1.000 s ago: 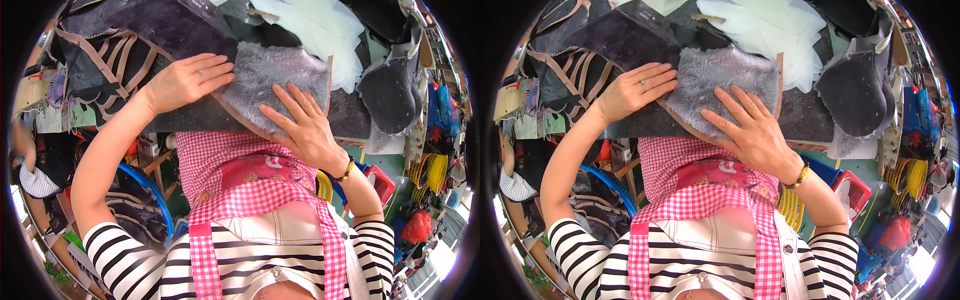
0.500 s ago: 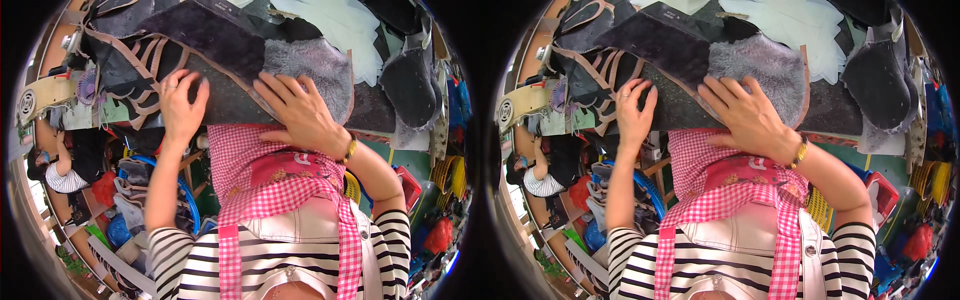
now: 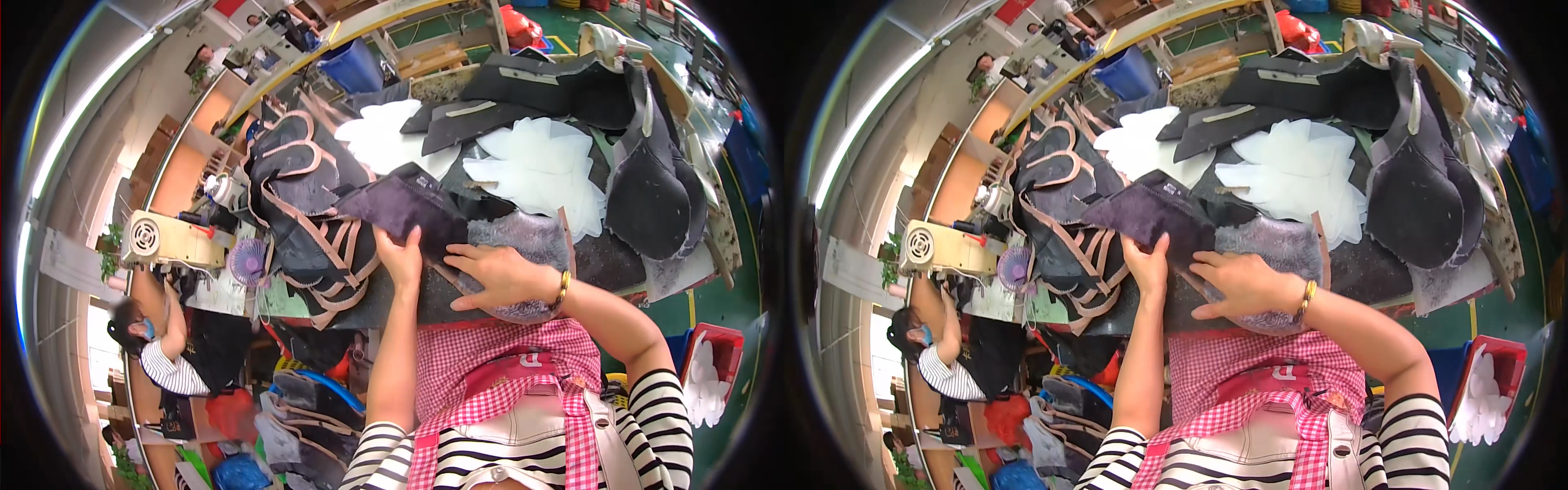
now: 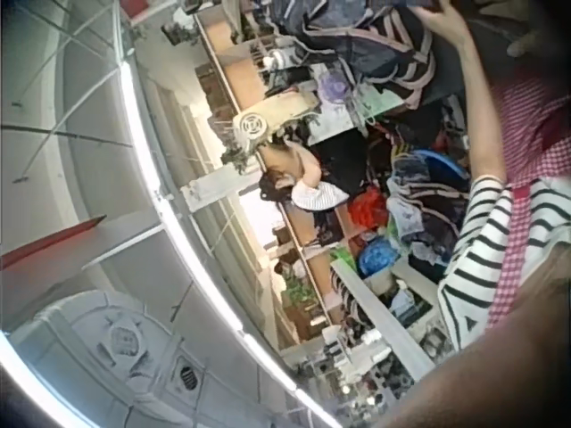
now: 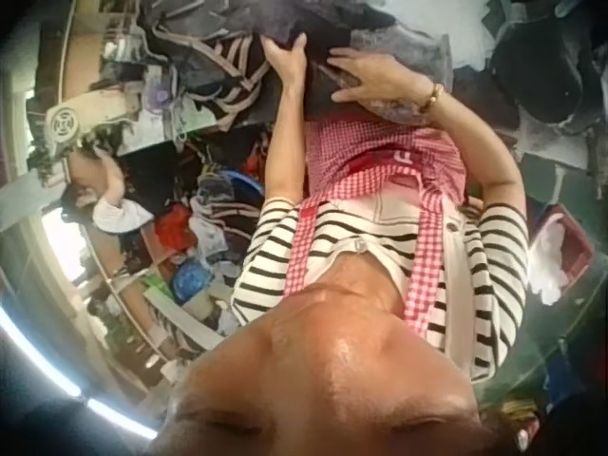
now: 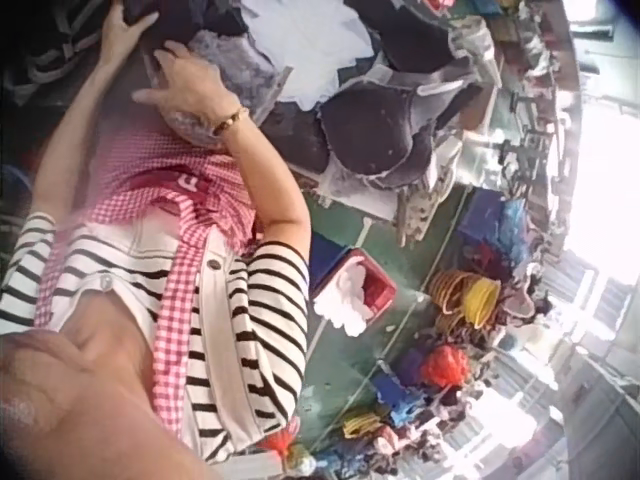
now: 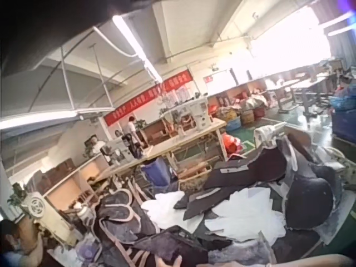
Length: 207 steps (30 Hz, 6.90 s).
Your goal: The person assembles footwear components by hand in a factory setting. They pick up black fabric pieces and white foam inserts from a table, insert the foam into the fabric, and fold the edges over to secure the lining. The person handles the items one at a time, repeatedly performing the insertion and folding steps.
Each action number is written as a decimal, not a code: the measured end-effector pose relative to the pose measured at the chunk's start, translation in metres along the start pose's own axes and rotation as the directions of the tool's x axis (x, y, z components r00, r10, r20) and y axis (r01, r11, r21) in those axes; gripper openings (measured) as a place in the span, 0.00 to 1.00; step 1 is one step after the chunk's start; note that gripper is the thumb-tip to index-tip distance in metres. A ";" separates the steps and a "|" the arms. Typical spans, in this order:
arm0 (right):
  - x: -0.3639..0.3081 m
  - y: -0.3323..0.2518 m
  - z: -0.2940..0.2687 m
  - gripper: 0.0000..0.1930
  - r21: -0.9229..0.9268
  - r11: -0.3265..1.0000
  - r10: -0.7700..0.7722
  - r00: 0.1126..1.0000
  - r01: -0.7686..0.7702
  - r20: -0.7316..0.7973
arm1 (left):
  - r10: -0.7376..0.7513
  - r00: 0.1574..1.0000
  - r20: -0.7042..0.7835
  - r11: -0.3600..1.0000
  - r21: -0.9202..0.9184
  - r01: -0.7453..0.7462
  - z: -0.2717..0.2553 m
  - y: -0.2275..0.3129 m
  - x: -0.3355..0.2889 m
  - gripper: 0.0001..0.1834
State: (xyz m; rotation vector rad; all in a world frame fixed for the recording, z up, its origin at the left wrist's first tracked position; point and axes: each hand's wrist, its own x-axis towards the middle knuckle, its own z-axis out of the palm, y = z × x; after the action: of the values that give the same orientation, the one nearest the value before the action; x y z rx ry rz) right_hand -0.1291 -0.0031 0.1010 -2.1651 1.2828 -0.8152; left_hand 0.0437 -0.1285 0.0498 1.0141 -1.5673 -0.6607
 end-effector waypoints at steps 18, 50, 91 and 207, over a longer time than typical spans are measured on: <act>0.053 0.026 -0.075 0.15 0.230 0.950 0.152 0.956 -0.211 0.249 | -0.120 0.882 0.455 0.791 -0.494 0.362 -0.052 0.059 0.001 0.21; 0.080 -0.091 -0.094 0.12 0.302 0.903 -0.146 0.878 0.307 -0.457 | 0.007 0.996 0.090 0.963 -0.271 0.018 -0.056 0.139 -0.061 0.14; 0.026 -0.044 -0.016 0.14 0.517 0.850 0.137 0.990 -0.101 -0.033 | -0.011 0.993 -0.115 0.950 -0.311 -0.025 -0.096 0.144 -0.038 0.13; -0.025 0.100 -0.141 0.12 -0.527 0.655 0.479 0.837 -0.541 -0.264 | -0.029 0.981 0.191 0.812 -0.568 0.135 0.103 0.054 0.139 0.10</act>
State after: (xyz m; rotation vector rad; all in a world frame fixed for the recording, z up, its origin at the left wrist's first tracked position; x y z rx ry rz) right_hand -0.2975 -0.0402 0.1264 -1.9869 2.3084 -0.3024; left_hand -0.0739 -0.2339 0.1379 0.5696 -1.3358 -1.2297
